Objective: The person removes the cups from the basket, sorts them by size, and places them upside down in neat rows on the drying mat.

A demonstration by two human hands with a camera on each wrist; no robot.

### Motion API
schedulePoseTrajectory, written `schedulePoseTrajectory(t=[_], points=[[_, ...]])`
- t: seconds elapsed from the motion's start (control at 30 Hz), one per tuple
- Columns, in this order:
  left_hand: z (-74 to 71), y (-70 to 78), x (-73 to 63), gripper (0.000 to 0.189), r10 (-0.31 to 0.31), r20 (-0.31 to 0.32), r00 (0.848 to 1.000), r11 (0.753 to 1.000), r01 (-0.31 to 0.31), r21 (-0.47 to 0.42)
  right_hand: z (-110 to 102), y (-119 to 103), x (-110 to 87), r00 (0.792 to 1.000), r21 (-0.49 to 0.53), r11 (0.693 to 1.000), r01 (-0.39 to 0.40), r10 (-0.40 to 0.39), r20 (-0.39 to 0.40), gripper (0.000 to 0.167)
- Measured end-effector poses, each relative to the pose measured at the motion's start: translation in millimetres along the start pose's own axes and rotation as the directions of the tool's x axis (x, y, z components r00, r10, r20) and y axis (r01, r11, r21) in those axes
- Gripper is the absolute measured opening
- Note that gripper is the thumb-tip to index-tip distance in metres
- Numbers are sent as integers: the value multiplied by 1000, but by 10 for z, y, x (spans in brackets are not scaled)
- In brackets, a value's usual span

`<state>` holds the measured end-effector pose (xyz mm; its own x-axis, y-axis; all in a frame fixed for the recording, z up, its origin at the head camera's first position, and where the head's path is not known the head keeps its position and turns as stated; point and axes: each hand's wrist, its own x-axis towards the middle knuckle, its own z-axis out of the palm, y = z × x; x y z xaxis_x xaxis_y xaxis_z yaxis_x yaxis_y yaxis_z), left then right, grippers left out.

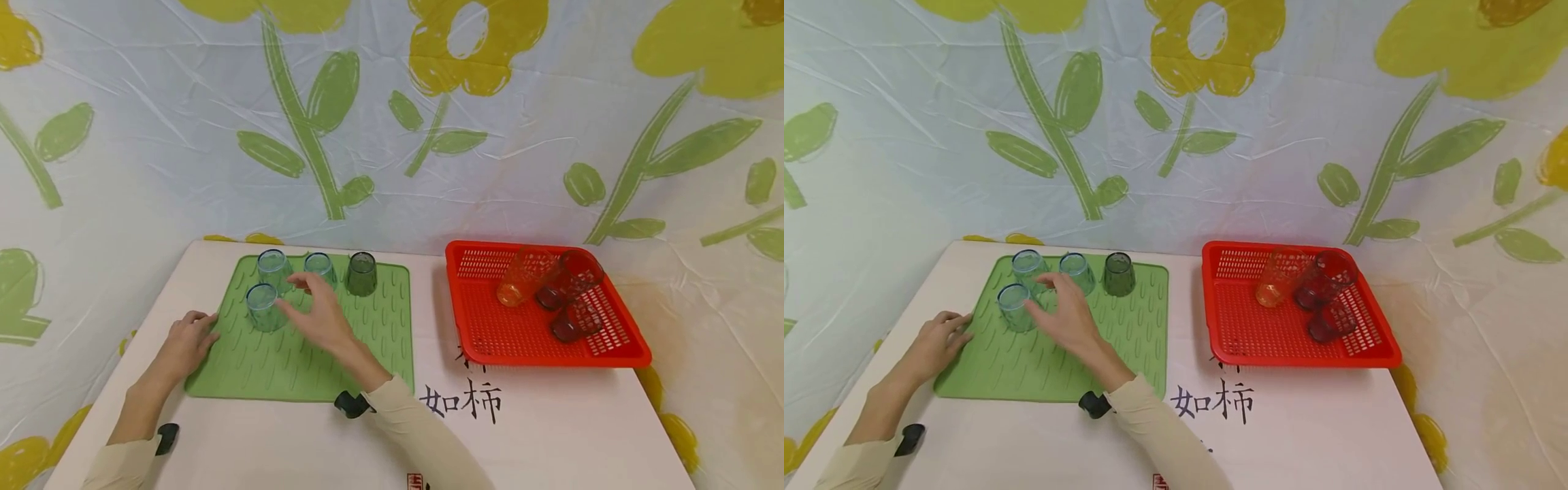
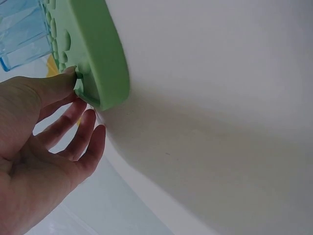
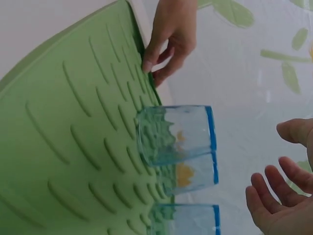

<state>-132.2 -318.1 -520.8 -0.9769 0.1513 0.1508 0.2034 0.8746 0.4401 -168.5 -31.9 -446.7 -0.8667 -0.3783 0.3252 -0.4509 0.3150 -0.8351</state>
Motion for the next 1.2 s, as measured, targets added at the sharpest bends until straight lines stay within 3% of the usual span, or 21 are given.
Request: schedulePoseTrajectory(t=[0.37,0.73,0.93,1.2], points=[[-15,-30,14,40,11,-1,1000,1000,-11,8,-438,-3,-125,994,-27,994,102,-103,-37,29],[0,-48,19,40,25,12,1000,1000,-26,15,-808,72,-295,993,-88,993,79,-86,-76,27],[-15,-28,25,41,2,28,1000,1000,-2,15,-1030,121,-396,992,-128,991,43,-58,-117,28],[-12,-34,18,40,18,17,1000,1000,-19,20,-1339,252,-507,975,-231,971,55,-102,-195,28]])
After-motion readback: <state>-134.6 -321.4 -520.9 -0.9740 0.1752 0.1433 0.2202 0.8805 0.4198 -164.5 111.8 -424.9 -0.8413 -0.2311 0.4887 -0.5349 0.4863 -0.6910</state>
